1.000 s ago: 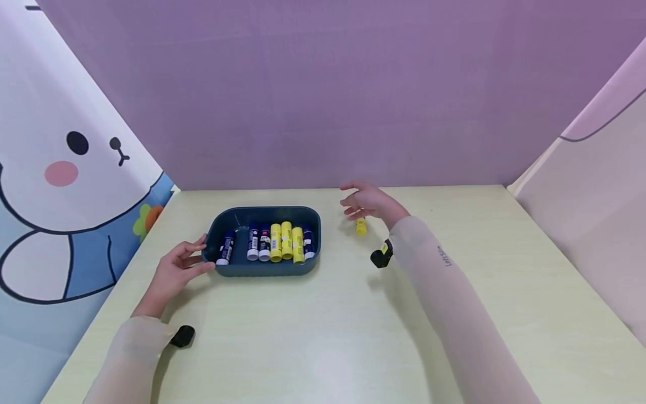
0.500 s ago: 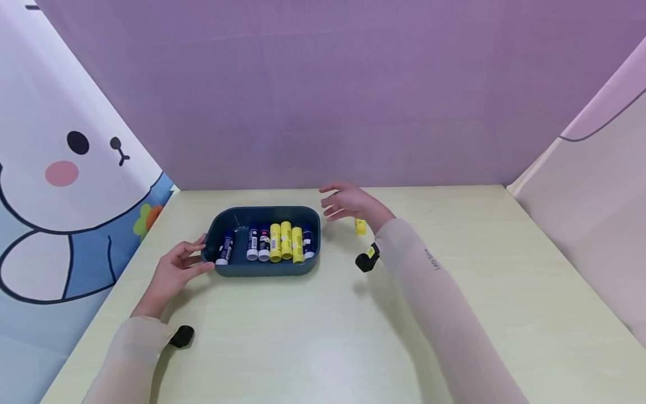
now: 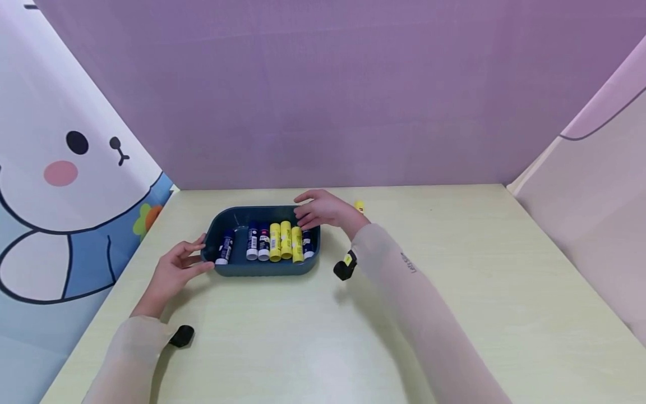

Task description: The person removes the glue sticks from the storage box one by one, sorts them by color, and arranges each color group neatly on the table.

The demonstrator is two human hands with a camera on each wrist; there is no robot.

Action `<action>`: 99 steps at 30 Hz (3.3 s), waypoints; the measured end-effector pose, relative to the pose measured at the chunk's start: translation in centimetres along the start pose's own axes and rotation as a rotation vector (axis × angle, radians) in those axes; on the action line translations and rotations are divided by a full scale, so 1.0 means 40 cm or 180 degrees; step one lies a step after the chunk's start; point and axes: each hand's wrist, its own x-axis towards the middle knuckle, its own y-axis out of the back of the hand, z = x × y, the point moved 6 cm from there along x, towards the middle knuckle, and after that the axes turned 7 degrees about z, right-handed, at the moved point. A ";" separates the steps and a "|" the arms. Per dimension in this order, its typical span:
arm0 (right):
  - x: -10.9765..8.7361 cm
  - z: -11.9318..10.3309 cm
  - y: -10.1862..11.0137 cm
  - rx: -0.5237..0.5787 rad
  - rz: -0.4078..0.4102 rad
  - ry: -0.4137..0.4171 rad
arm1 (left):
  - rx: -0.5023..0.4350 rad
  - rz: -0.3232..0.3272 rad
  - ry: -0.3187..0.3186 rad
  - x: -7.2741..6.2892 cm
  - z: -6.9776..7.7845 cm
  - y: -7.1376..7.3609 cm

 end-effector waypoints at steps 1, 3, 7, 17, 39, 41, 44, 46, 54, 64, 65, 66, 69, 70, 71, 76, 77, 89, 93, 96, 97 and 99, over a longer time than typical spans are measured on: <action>0.001 0.000 -0.008 0.0011 -0.0009 -0.0015 | -0.0005 0.0002 0.0000 0.000 0.000 0.000; 0.005 0.002 -0.022 0.0028 -0.0024 -0.0045 | -0.0012 0.0001 0.0000 0.000 -0.001 -0.001; 0.016 0.010 -0.045 -0.0004 -0.0050 -0.0090 | -0.0009 -0.0001 -0.0014 0.000 -0.001 -0.001; 0.036 0.036 -0.099 -0.0101 -0.0128 -0.0234 | 0.0006 -0.0001 -0.0038 -0.001 0.002 0.001; 0.046 0.045 -0.212 -0.0692 -0.0136 -0.0245 | -0.0024 -0.0015 -0.0056 -0.005 0.004 0.001; 0.048 0.047 -0.224 -0.0701 -0.0094 -0.0223 | -0.0031 -0.0005 -0.0070 -0.005 0.004 0.001; 0.048 0.048 -0.241 -0.0822 0.0019 -0.0170 | -0.0011 0.0012 -0.0069 -0.004 0.002 0.001; 0.046 0.047 -0.249 -0.0953 0.0114 -0.0138 | 0.0007 0.0026 -0.0065 -0.004 0.002 0.003; 0.044 0.059 -0.267 -0.1319 0.0348 -0.0241 | 0.0058 0.0014 -0.0016 -0.008 0.002 0.007; 0.038 0.081 -0.265 -0.1077 0.0335 -0.0293 | 0.0086 -0.0005 0.0036 -0.007 0.002 0.000; 0.038 0.082 -0.265 -0.1033 0.0329 -0.0287 | 0.0083 -0.0009 0.0032 -0.007 0.002 0.000; 0.038 0.084 -0.264 -0.0989 0.0325 -0.0285 | 0.0082 -0.0011 0.0023 -0.007 0.002 0.000; 0.041 0.087 -0.264 -0.0870 0.0307 -0.0281 | 0.0083 -0.0010 0.0000 -0.007 0.004 0.000; 0.042 0.088 -0.264 -0.0839 0.0296 -0.0274 | 0.0079 -0.0007 -0.0010 -0.007 0.004 0.001; 0.043 0.089 -0.264 -0.0814 0.0286 -0.0270 | 0.0075 -0.0004 -0.0015 -0.007 0.004 0.001; 0.043 0.087 -0.266 -0.0785 0.0223 -0.0225 | 0.0045 -0.0012 -0.0002 -0.006 0.001 0.002; 0.042 0.087 -0.266 -0.0792 0.0211 -0.0216 | 0.0043 -0.0015 0.0006 -0.006 0.000 0.002; 0.043 0.083 -0.264 -0.0614 0.0007 -0.0167 | -0.0008 -0.0016 -0.0024 -0.006 0.000 0.000; 0.044 0.080 -0.260 -0.0487 -0.0034 -0.0131 | -0.0011 -0.0016 -0.0032 -0.007 0.003 -0.001; 0.047 0.076 -0.253 -0.0309 -0.0052 -0.0127 | -0.0025 -0.0018 -0.0064 -0.008 0.003 -0.002; 0.047 0.074 -0.250 -0.0244 -0.0055 -0.0124 | -0.0029 -0.0020 -0.0073 -0.008 0.004 -0.002; 0.048 0.067 -0.243 -0.0138 -0.0060 -0.0105 | -0.0030 -0.0025 -0.0082 -0.008 0.005 -0.002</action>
